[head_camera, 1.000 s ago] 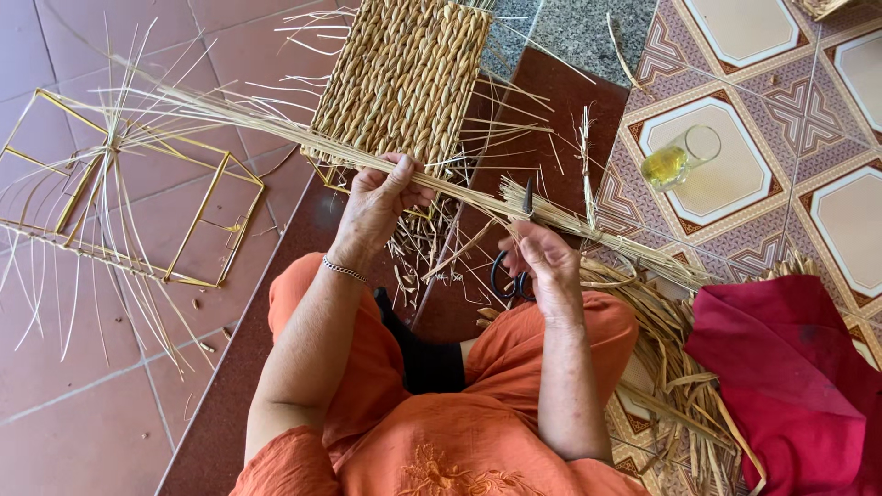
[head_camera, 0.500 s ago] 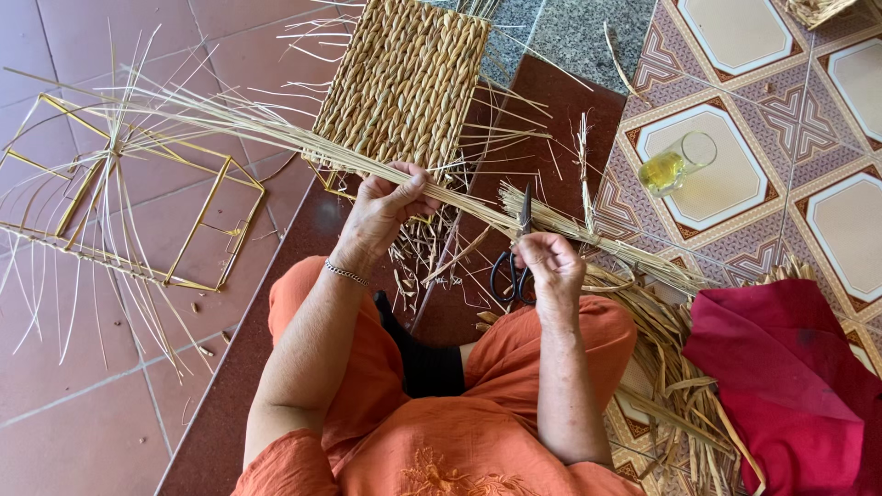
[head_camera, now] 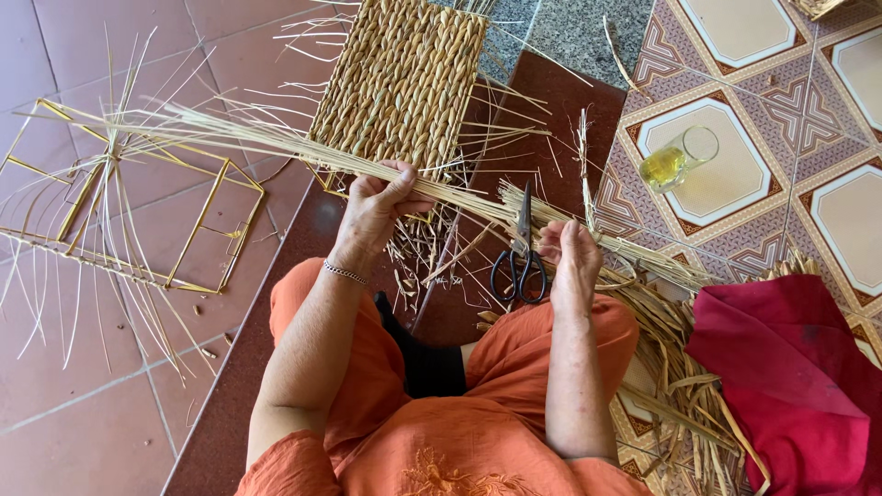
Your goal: The person sits on the floor and weaves dried plant fibers into a rectangular basket frame. They use shears to trim excess fibers and repeatedly adjust the woven strands to maintain tension and alignment.
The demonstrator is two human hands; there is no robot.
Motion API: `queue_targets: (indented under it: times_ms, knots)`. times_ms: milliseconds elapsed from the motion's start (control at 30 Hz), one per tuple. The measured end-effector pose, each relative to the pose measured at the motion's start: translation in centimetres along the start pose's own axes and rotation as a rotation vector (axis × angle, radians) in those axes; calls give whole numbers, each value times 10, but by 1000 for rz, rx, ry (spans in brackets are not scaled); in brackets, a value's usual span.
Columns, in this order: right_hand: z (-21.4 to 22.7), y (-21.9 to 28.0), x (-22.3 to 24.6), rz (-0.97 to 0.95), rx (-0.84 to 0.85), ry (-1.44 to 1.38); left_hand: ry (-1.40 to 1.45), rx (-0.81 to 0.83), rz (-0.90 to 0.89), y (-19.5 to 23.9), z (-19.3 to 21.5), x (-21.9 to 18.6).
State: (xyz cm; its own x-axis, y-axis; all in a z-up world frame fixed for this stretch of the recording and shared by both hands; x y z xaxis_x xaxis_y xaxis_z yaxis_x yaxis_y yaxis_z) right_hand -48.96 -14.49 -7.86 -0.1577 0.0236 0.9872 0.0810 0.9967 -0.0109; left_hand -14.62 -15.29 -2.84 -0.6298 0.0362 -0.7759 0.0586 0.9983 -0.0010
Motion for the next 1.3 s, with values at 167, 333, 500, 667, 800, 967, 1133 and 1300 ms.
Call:
queue_targets:
  times_ms: [167,333,500,667,800,967,1133,1300]
  knots:
    - [-7,4,-77,-262,280,1089,62,35,-49,-3,5,-4]
    - [2,10,-148,-475,330,1366,168,105,-43,-3,0,-3]
    - [11,5,-161,-448,252,1315,239,107,-67,-2,4,-8]
    - [33,10,-138,-467,20,792,329,179,-125,-2,9,-17]
    - [28,20,-91,-324,-3,314,353,205,-161,0,9,-24]
    - [-21,90,-17,-72,509,-338,347,258,-199,3,5,-35]
    - [-29,139,-1,-165,637,-446,325,292,-214,5,1,-40]
    - [-32,146,-2,-226,636,-244,288,280,-213,9,-3,-40]
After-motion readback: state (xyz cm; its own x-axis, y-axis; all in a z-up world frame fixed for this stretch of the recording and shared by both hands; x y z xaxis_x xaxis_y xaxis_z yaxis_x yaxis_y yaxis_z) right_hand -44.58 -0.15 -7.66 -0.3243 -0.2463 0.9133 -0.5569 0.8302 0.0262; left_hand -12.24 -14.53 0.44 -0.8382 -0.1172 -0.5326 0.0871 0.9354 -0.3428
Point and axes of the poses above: each hand's wrist, its own y-axis away from the middle knuckle, its own z-axis out of the back of the hand, x = y × z, the point moved 9 cm from there along -y, towards the middle knuckle, and after that the axes turned 6 degrees about x, right-handed, at the moved point
